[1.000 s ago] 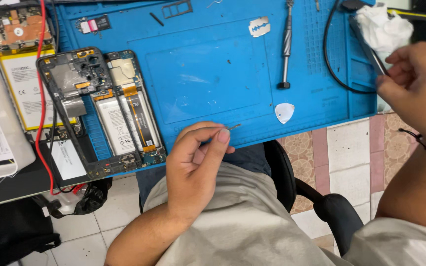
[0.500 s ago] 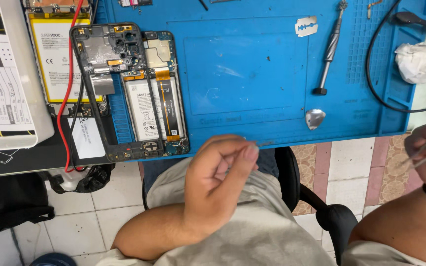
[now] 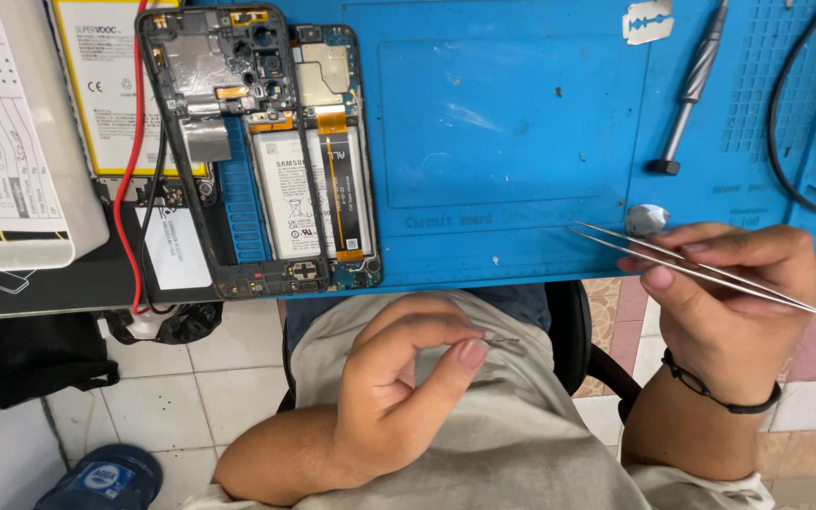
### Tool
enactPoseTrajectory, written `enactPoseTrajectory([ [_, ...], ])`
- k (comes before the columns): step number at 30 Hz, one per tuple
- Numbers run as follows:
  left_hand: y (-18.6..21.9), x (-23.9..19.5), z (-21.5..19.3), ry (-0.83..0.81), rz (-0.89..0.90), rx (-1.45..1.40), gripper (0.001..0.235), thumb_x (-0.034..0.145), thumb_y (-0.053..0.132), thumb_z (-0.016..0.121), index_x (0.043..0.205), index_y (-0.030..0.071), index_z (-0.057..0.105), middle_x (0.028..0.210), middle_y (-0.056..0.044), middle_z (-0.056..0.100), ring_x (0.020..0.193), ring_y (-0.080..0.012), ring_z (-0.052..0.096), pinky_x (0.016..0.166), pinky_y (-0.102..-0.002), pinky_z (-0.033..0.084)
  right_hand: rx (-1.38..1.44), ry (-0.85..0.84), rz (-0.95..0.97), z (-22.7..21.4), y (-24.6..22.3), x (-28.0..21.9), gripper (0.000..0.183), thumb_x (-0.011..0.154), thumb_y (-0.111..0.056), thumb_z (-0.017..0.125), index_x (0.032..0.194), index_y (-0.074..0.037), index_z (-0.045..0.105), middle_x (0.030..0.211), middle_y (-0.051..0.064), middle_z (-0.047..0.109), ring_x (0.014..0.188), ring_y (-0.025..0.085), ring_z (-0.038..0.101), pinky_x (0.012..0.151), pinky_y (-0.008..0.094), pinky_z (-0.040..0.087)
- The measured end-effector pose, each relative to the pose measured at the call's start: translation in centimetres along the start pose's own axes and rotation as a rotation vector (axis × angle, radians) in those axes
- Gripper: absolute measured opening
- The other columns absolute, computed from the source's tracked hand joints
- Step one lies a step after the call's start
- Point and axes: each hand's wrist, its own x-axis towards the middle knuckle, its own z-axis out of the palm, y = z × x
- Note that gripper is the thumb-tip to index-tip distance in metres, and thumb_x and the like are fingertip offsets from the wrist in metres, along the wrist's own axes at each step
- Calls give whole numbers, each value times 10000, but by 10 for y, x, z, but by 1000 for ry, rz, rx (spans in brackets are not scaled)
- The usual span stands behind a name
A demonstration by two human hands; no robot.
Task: The person cleans a disassembled smartphone with a tissue, then uses tweezers to handle small components and screws on a blue work mat. They repeatedly pick up and place down tiny parts, occasionally wiping the mat and phone chassis.
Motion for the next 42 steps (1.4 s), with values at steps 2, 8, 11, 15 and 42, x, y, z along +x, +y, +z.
enactPoseTrajectory([
  [2,1,3,-1,-17,26,72,113,990,-51,703,1100,-33,687,1114,-125,671,965,-175,673,849,-295,556,-26,-1,-9,-9,4,-4,308,1021,111,748,1098,-15,478,1081,243,693,929,274,745,855,418,640],
  [8,2,17,5,-91,179,230,119,953,-15,763,1046,8,693,1048,-101,698,942,-221,692,795,-303,557,2,-28,-33,-28,9,-2,214,1078,74,696,1129,15,497,1098,241,653,942,276,692,864,446,638],
  [11,2,25,10,-95,231,293,133,935,-4,782,1034,24,699,1030,-76,697,936,-229,678,833,-327,543,-53,-60,-55,-26,3,8,202,1064,62,691,1143,10,512,1075,217,646,907,272,727,820,416,631],
  [15,1,43,15,-63,299,358,154,912,-3,792,1040,28,710,1019,-77,682,948,-239,656,854,-336,526,-43,-6,-29,-13,-13,37,161,1126,38,667,1189,12,521,1071,204,659,945,258,706,855,390,598],
  [42,-14,74,19,-96,268,476,185,871,109,878,978,68,734,932,-71,687,942,-254,680,889,-411,595,-961,-287,-180,80,-95,219,196,908,61,766,1069,93,657,997,196,711,901,234,726,766,295,577],
])
